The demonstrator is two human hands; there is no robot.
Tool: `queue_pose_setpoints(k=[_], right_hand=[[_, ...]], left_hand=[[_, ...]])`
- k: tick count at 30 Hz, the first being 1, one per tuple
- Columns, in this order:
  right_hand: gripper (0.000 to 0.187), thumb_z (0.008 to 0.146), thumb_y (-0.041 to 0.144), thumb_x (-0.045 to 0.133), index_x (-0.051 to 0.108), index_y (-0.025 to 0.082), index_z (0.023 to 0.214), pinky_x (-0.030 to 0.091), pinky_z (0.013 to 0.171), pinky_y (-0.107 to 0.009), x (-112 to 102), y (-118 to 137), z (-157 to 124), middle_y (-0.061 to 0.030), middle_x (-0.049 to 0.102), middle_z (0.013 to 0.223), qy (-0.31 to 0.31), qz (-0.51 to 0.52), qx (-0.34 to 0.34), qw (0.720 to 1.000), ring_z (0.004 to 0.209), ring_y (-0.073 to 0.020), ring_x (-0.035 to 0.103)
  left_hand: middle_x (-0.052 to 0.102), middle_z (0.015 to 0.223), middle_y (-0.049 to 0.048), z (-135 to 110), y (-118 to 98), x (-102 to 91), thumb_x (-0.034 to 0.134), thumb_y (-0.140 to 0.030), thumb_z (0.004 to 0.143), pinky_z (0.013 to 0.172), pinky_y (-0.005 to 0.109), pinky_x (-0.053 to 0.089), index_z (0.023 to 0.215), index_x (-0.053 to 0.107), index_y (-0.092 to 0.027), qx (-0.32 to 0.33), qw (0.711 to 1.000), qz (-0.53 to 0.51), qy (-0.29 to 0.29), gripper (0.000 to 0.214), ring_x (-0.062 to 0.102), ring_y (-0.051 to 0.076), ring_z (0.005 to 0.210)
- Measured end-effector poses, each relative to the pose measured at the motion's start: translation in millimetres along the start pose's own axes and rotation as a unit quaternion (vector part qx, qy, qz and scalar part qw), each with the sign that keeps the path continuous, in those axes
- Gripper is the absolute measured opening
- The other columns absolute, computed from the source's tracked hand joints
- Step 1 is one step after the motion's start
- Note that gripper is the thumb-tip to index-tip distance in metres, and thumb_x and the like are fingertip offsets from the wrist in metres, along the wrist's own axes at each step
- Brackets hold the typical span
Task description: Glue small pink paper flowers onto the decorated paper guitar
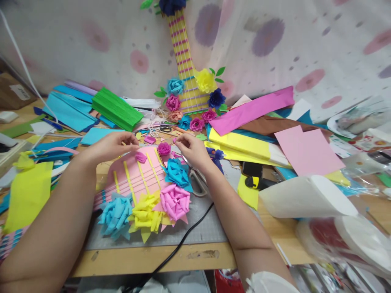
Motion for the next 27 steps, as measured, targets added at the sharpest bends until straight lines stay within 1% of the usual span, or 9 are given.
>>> queue_pose_setpoints(k=[3, 6, 12, 14, 17, 19, 21, 24, 27], right_hand=[[0.017, 0.078, 0.034, 0.053, 0.058, 0.018, 0.077, 0.036, 0.059, -0.026, -0.1, -1.1, 0.5, -0.0001, 0.056, 0.067, 0.002, 0.004, 0.003, 1.0, 0.06, -0.0121, 0.046], [0.018, 0.077, 0.035, 0.054, 0.058, 0.017, 0.076, 0.036, 0.059, -0.027, -0.4, -1.4, 0.4, -0.0005, 0.056, 0.067, 0.003, -0.008, 0.012, 1.0, 0.06, -0.0124, 0.046], [0.019, 0.077, 0.035, 0.054, 0.058, 0.017, 0.074, 0.034, 0.058, -0.027, -1.1, -1.8, 1.0, -0.0003, 0.056, 0.067, 0.002, -0.003, 0.011, 1.0, 0.059, -0.0119, 0.045], [0.019, 0.076, 0.037, 0.057, 0.059, 0.018, 0.076, 0.035, 0.057, -0.026, -0.5, -1.1, 1.1, 0.0, 0.056, 0.067, -0.005, 0.019, 0.01, 1.0, 0.059, -0.0115, 0.046], [0.026, 0.073, 0.041, 0.062, 0.059, 0.018, 0.083, 0.041, 0.061, -0.026, 2.8, 7.7, -1.0, -0.0019, 0.061, 0.078, -0.017, 0.099, -0.005, 0.995, 0.066, -0.0121, 0.053], [0.032, 0.071, 0.044, 0.067, 0.059, 0.019, 0.09, 0.045, 0.065, -0.027, 9.8, 17.7, -4.0, -0.0033, 0.063, 0.089, 0.0, 0.156, -0.021, 0.988, 0.073, -0.0131, 0.057], [0.038, 0.069, 0.043, 0.071, 0.057, 0.02, 0.095, 0.047, 0.068, -0.027, 18.3, 27.0, -7.6, -0.0035, 0.064, 0.092, 0.023, 0.186, -0.039, 0.981, 0.078, -0.0139, 0.06], [0.042, 0.065, 0.041, 0.075, 0.055, 0.021, 0.096, 0.048, 0.067, -0.027, 26.3, 30.5, -10.5, -0.0023, 0.065, 0.087, 0.024, 0.21, -0.044, 0.976, 0.076, -0.0141, 0.061], [0.036, 0.066, 0.037, 0.074, 0.055, 0.02, 0.091, 0.048, 0.065, -0.027, 29.9, 22.0, -9.9, -0.0004, 0.064, 0.079, 0.011, 0.229, -0.014, 0.973, 0.07, -0.0136, 0.061]], left_hand=[[0.066, 0.075, 0.0005, 1.1, 0.9, 5.9, 0.064, -0.039, 0.064, 0.059, 0.026, 0.041, 0.077, 0.065, -0.021, -0.007, 0.998, 0.058, 0.024, 0.022, 0.058, 0.017, 0.069], [0.067, 0.072, -0.0001, 4.1, 3.9, 12.7, 0.064, -0.037, 0.064, 0.06, 0.026, 0.042, 0.074, 0.066, -0.021, -0.011, 0.997, 0.054, 0.049, 0.019, 0.059, 0.017, 0.068], [0.07, 0.077, 0.002, 4.8, 3.2, 6.8, 0.063, -0.041, 0.065, 0.059, 0.026, 0.043, 0.078, 0.069, -0.019, -0.018, 1.0, -0.01, 0.016, 0.026, 0.061, 0.018, 0.072], [0.071, 0.08, 0.0033, 2.1, -4.2, 3.4, 0.062, -0.043, 0.066, 0.062, 0.026, 0.044, 0.079, 0.069, -0.019, -0.013, 0.998, -0.065, 0.004, 0.029, 0.062, 0.019, 0.076], [0.071, 0.084, 0.0044, -2.9, -22.3, 1.7, 0.063, -0.043, 0.066, 0.067, 0.026, 0.046, 0.081, 0.067, -0.017, 0.012, 0.989, -0.15, -0.011, 0.03, 0.062, 0.018, 0.079], [0.069, 0.082, 0.0041, -5.7, -35.6, 4.0, 0.063, -0.043, 0.069, 0.065, 0.026, 0.046, 0.081, 0.065, -0.016, 0.038, 0.982, -0.181, -0.026, 0.03, 0.061, 0.017, 0.076], [0.067, 0.08, 0.0034, -7.1, -47.2, 12.3, 0.062, -0.042, 0.071, 0.065, 0.027, 0.046, 0.081, 0.065, -0.016, 0.062, 0.98, -0.186, -0.02, 0.028, 0.06, 0.016, 0.074], [0.067, 0.081, 0.0032, -7.5, -58.9, 26.0, 0.062, -0.038, 0.074, 0.067, 0.027, 0.047, 0.078, 0.064, -0.016, 0.093, 0.976, -0.198, -0.007, 0.023, 0.06, 0.015, 0.074], [0.067, 0.079, 0.0029, -6.9, -59.6, 34.0, 0.066, -0.037, 0.072, 0.061, 0.025, 0.047, 0.081, 0.062, -0.015, 0.085, 0.973, -0.214, -0.002, 0.023, 0.061, 0.014, 0.069]])
Point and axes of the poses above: each hand's wrist, its own z-axis towards the middle knuckle, its own x-axis out of the palm, y = z × x, the point moved 7 cm from there along z, towards the middle knuckle
